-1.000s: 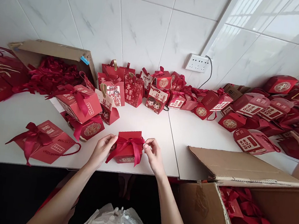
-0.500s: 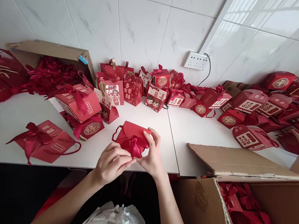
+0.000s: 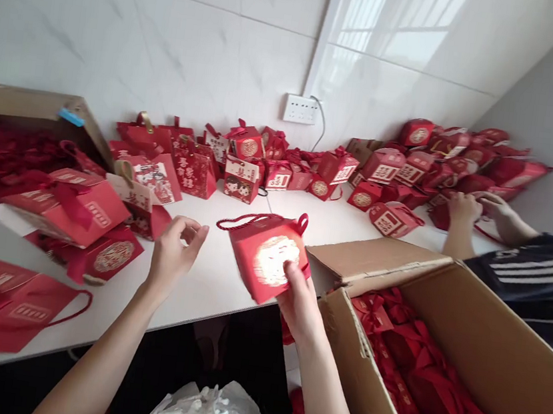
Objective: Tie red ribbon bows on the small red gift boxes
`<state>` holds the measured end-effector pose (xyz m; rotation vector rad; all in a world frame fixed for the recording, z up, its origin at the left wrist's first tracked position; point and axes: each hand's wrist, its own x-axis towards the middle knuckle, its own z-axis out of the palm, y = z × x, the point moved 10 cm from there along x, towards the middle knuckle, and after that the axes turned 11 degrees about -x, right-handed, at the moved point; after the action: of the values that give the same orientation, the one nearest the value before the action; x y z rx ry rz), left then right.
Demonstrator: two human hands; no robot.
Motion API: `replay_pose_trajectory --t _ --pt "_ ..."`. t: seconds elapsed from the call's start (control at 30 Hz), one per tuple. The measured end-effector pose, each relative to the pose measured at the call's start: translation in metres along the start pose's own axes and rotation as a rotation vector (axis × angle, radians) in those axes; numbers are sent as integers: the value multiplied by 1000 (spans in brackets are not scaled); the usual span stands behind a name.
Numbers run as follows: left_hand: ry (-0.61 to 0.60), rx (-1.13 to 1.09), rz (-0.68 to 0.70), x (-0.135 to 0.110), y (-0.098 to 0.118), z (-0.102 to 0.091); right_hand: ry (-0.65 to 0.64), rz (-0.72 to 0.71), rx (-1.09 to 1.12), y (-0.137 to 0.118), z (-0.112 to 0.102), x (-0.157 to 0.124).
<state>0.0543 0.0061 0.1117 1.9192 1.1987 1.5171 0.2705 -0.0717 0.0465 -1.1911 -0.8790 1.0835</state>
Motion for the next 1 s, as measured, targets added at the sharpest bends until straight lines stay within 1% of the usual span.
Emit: replay_pose_trajectory --t 0.03,0.07,0.1,0.17,0.23,0.27,0.33,0.43,0.53,0.57,0.6,0.63,0.67,0.7,0.73,0.77,0.8,0.83,0.87,0.9,0.93,0.97,1.0 --pt "-108 -52 -44 1 -6 21 -70 139 181 8 2 -5" --pt "-222 -107 -66 -2 -7 45 -124 236 329 10 4 -11" --pt "-330 -159 -72 -9 -4 68 -156 298 440 10 3 -16" --pt "-523 -234 -30 -26 9 113 -163 338 584 5 -4 -26" --pt "-664 -293 70 -46 29 149 -134 338 661 1 -16 -34" --pt "-710 -323 135 -54 40 163 -114 332 686 -1 -23 -38" --pt "-758 -377 264 -68 61 184 -78 310 713 -3 -37 -47" --pt "-770 -443 415 -81 85 205 -18 273 707 -7 -61 -63" --pt "-773 -475 488 -89 103 215 111 239 688 -9 -89 -80" --pt "-744 -502 488 -88 108 213 168 230 677 -8 -99 -86" --pt "-677 -550 475 -84 113 206 223 221 659 -8 -108 -92" --pt "-575 -614 466 -78 118 193 272 210 631 -8 -115 -98" --pt "-457 -687 480 -73 124 175 309 193 592 -8 -121 -103" --pt "-352 -757 540 -70 134 155 327 173 542 -9 -125 -107" --pt "-292 -803 650 -73 149 136 327 155 485 -11 -126 -109" --pt "-306 -817 804 -80 168 123 318 136 429 -13 -126 -110" --pt "-396 -787 972 -92 188 117 306 119 382 -14 -125 -110" --pt "-534 -706 1080 -101 203 120 296 109 353 -15 -123 -109" --pt "-659 -603 1108 -104 211 128 293 105 344 -15 -121 -108" --pt "-747 -484 1058 -99 212 139 295 108 355 -14 -120 -107" --pt "-776 -368 938 -85 205 150 298 116 378 -13 -118 -106" --pt "-745 -269 784 -66 194 157 296 129 404 -11 -116 -105" --pt "-675 -191 635 -47 181 159 292 143 426 -9 -114 -103"
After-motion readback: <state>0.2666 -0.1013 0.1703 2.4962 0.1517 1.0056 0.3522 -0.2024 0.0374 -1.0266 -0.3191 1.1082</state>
